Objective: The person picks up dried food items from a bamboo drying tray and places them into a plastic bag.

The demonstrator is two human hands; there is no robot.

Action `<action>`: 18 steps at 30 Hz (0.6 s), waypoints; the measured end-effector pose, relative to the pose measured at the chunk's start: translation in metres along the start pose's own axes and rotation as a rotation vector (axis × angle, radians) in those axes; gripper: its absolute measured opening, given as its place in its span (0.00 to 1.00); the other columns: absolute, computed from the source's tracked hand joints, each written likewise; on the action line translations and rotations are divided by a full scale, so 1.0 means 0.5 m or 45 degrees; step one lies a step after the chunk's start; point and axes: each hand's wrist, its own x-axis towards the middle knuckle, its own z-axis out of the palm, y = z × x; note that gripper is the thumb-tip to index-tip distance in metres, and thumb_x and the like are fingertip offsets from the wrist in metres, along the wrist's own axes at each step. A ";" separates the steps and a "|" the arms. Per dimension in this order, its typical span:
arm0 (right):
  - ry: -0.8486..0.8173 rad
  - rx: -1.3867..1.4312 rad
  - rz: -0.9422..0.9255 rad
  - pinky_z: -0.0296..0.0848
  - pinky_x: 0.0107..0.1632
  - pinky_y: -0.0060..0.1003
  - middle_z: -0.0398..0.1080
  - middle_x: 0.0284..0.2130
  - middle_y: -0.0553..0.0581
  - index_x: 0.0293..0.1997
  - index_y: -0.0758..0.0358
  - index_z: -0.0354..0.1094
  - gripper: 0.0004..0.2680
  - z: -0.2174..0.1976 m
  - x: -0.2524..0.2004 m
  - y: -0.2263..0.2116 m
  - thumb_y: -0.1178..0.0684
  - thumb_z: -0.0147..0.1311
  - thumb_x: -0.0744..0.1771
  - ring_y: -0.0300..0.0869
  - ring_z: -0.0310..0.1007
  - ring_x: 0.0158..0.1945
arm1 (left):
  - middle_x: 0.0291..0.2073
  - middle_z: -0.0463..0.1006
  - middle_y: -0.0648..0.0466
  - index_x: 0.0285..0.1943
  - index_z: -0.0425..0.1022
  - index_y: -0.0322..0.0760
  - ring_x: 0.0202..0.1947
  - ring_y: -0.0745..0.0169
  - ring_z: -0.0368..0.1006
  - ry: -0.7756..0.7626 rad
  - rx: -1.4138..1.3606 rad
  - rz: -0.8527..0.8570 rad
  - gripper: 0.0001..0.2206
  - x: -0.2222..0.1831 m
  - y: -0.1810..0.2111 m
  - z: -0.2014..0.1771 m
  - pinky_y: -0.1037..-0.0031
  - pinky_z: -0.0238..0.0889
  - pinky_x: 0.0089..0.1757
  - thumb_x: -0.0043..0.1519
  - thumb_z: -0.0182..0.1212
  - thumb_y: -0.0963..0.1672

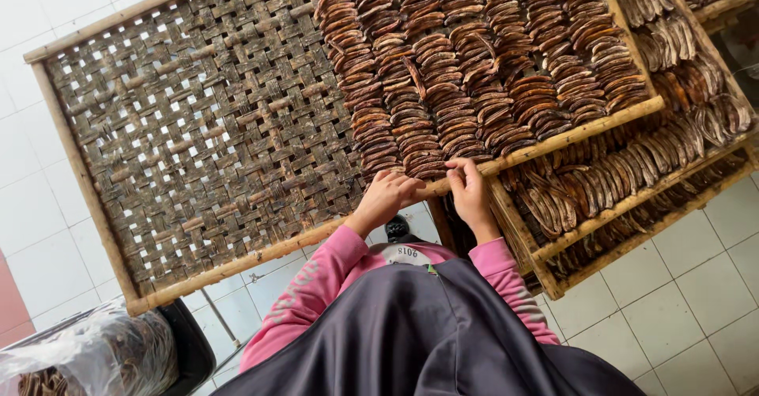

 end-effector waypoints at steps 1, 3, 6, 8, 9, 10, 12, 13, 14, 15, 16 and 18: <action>0.007 -0.090 -0.059 0.64 0.39 0.27 0.65 0.35 0.49 0.51 0.65 0.70 0.05 0.009 -0.001 -0.014 0.61 0.54 0.70 0.33 0.61 0.35 | 0.39 0.80 0.55 0.56 0.73 0.42 0.48 0.57 0.74 0.034 -0.120 -0.017 0.18 -0.001 -0.005 0.001 0.60 0.60 0.53 0.56 0.65 0.42; 0.018 -0.269 -0.169 0.68 0.41 0.27 0.69 0.37 0.50 0.48 0.64 0.71 0.06 0.026 -0.009 -0.046 0.61 0.58 0.67 0.34 0.67 0.37 | 0.40 0.78 0.55 0.60 0.72 0.41 0.45 0.64 0.75 0.184 -0.648 -0.311 0.18 -0.012 -0.018 0.009 0.70 0.68 0.49 0.60 0.58 0.36; -0.129 -0.363 0.058 0.67 0.38 0.31 0.68 0.36 0.53 0.49 0.62 0.74 0.08 0.056 -0.020 -0.084 0.60 0.61 0.65 0.39 0.66 0.33 | 0.42 0.76 0.55 0.64 0.68 0.38 0.45 0.69 0.74 0.429 -1.218 -0.511 0.20 -0.034 -0.048 0.029 0.79 0.69 0.46 0.64 0.53 0.32; -0.237 -0.247 -0.139 0.71 0.43 0.35 0.68 0.41 0.55 0.50 0.63 0.72 0.10 0.088 -0.016 -0.100 0.60 0.61 0.64 0.42 0.71 0.41 | 0.45 0.74 0.54 0.66 0.65 0.36 0.45 0.69 0.72 0.551 -1.453 -0.555 0.19 -0.043 -0.067 0.036 0.80 0.69 0.46 0.66 0.52 0.33; -0.292 -0.189 -0.239 0.72 0.45 0.37 0.68 0.43 0.56 0.51 0.63 0.71 0.12 0.099 -0.012 -0.106 0.60 0.62 0.64 0.44 0.73 0.44 | 0.46 0.74 0.53 0.67 0.65 0.36 0.45 0.68 0.72 0.583 -1.535 -0.577 0.19 -0.044 -0.075 0.036 0.79 0.69 0.46 0.67 0.52 0.33; -0.314 -0.354 -0.254 0.73 0.44 0.40 0.69 0.42 0.56 0.49 0.62 0.72 0.11 0.106 -0.011 -0.108 0.59 0.63 0.63 0.47 0.73 0.44 | 0.47 0.73 0.52 0.68 0.64 0.36 0.45 0.67 0.72 0.615 -1.619 -0.599 0.19 -0.046 -0.080 0.037 0.77 0.70 0.47 0.69 0.52 0.34; -0.353 -0.683 -0.287 0.73 0.42 0.45 0.69 0.42 0.58 0.45 0.61 0.73 0.10 0.115 -0.008 -0.108 0.56 0.65 0.62 0.53 0.74 0.43 | 0.52 0.73 0.54 0.69 0.62 0.38 0.47 0.68 0.74 0.761 -1.833 -0.735 0.19 -0.049 -0.089 0.029 0.77 0.72 0.47 0.68 0.53 0.38; -0.357 -0.737 -0.212 0.73 0.42 0.46 0.69 0.41 0.57 0.44 0.60 0.73 0.09 0.117 -0.006 -0.107 0.55 0.65 0.63 0.53 0.75 0.42 | 0.54 0.74 0.55 0.69 0.61 0.39 0.48 0.68 0.75 0.836 -1.937 -0.801 0.20 -0.050 -0.093 0.021 0.76 0.73 0.47 0.67 0.53 0.39; -0.360 -0.792 -0.135 0.73 0.42 0.47 0.69 0.41 0.57 0.42 0.59 0.72 0.08 0.117 -0.008 -0.104 0.54 0.64 0.63 0.53 0.75 0.42 | 0.54 0.74 0.51 0.70 0.61 0.37 0.47 0.66 0.75 0.932 -2.137 -0.869 0.20 -0.053 -0.098 0.013 0.75 0.73 0.48 0.68 0.54 0.41; -0.362 -0.846 -0.058 0.73 0.42 0.48 0.69 0.40 0.57 0.41 0.58 0.72 0.07 0.117 -0.010 -0.100 0.53 0.64 0.64 0.53 0.76 0.41 | 0.54 0.75 0.48 0.70 0.61 0.34 0.47 0.63 0.76 1.028 -2.338 -0.935 0.21 -0.059 -0.105 0.004 0.74 0.73 0.48 0.68 0.55 0.43; -0.333 -0.889 -0.044 0.73 0.42 0.48 0.69 0.40 0.57 0.40 0.58 0.72 0.06 0.116 -0.016 -0.096 0.52 0.64 0.64 0.54 0.75 0.41 | 0.54 0.75 0.44 0.71 0.61 0.31 0.47 0.61 0.76 1.125 -2.540 -1.000 0.23 -0.067 -0.108 -0.002 0.73 0.74 0.48 0.68 0.56 0.45; -0.272 -0.974 -0.015 0.72 0.42 0.50 0.69 0.39 0.57 0.38 0.58 0.72 0.06 0.115 -0.021 -0.088 0.52 0.64 0.64 0.55 0.74 0.41 | 0.52 0.74 0.46 0.72 0.61 0.33 0.45 0.61 0.75 1.027 -2.669 -0.933 0.28 -0.080 -0.113 -0.004 0.70 0.73 0.46 0.65 0.59 0.50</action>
